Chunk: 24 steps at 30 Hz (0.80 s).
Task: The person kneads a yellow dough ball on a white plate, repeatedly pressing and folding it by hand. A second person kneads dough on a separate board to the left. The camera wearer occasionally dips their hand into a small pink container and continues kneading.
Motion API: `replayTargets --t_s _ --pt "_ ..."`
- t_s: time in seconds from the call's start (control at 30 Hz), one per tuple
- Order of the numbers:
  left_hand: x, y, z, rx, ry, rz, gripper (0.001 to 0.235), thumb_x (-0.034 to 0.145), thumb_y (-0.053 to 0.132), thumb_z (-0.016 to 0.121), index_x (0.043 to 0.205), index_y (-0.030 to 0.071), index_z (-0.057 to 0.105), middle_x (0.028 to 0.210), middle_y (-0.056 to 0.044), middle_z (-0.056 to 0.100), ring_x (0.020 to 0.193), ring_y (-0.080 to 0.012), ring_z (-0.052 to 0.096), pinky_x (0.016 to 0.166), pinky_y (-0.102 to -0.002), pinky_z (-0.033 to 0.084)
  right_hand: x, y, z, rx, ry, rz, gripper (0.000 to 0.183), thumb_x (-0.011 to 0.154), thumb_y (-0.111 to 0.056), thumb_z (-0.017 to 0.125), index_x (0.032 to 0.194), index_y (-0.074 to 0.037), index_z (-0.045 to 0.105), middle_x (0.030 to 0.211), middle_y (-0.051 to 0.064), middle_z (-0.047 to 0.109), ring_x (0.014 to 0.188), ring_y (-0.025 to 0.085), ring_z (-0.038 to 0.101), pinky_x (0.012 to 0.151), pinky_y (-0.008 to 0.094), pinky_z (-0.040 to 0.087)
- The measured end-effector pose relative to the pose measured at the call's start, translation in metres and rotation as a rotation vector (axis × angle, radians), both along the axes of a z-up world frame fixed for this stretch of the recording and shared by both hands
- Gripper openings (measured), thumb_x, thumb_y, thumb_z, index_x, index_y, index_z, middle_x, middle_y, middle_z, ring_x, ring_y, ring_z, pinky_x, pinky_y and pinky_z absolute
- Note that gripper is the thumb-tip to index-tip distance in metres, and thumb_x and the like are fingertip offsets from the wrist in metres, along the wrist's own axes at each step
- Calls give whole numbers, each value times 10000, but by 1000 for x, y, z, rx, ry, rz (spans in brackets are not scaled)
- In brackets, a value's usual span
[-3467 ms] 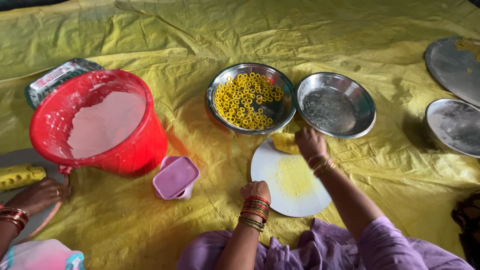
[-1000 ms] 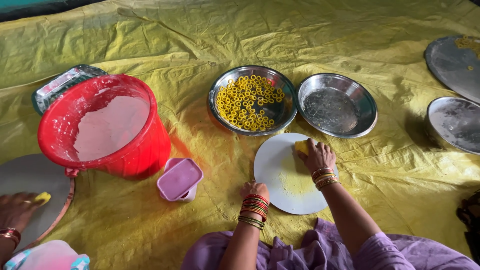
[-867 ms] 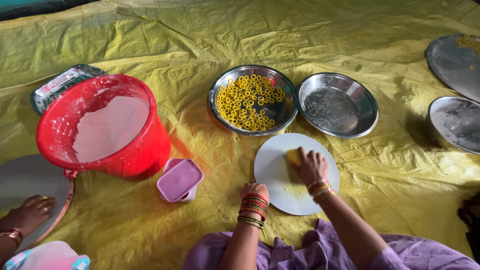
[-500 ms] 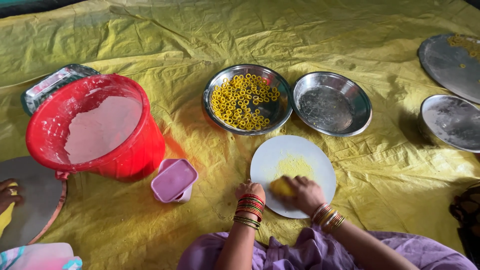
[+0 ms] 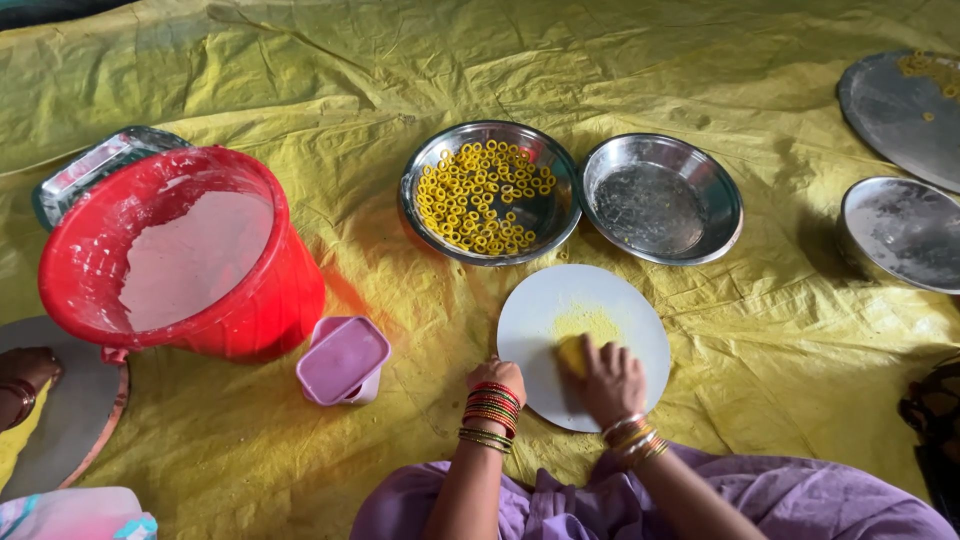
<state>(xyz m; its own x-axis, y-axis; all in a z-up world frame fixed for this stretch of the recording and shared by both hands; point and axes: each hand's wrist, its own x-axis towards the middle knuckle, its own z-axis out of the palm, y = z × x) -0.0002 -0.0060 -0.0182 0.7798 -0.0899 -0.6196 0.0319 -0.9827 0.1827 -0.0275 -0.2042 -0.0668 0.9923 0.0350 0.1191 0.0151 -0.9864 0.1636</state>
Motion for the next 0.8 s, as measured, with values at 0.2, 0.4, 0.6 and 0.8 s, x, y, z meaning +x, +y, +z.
replayTargets --t_s 0.2,0.4,0.6,0.8 --pt "0 10 0 -22 -23 26 211 989 187 633 1130 78 746 1280 -148 690 1131 -305 685 971 -422 561 -54 40 27 227 73 295 793 755 -531 742 1423 -188 486 1050 105 668 944 253 637 786 387 542" --pt "1 10 0 -94 -181 198 157 957 155 646 912 66 767 1014 -154 750 952 -328 733 832 -443 598 -32 -2 74 671 418 -158 720 862 -593 648 1476 -260 475 1141 135 767 925 247 763 780 380 625" --pt "0 -15 -17 -102 -454 166 265 991 184 610 1227 101 697 1413 -119 621 1336 -310 559 1110 -499 455 3 -81 78 657 -134 -158 759 882 -676 575 1468 -201 488 1187 153 727 859 246 743 651 385 599" --pt "-18 -47 -41 -174 -265 -154 974 861 546 706 1609 165 212 1724 -8 93 1586 -312 47 1270 -532 34 11 -85 40 240 -193 -60 890 775 -639 670 1517 -189 473 1164 122 701 1035 324 655 906 514 500"
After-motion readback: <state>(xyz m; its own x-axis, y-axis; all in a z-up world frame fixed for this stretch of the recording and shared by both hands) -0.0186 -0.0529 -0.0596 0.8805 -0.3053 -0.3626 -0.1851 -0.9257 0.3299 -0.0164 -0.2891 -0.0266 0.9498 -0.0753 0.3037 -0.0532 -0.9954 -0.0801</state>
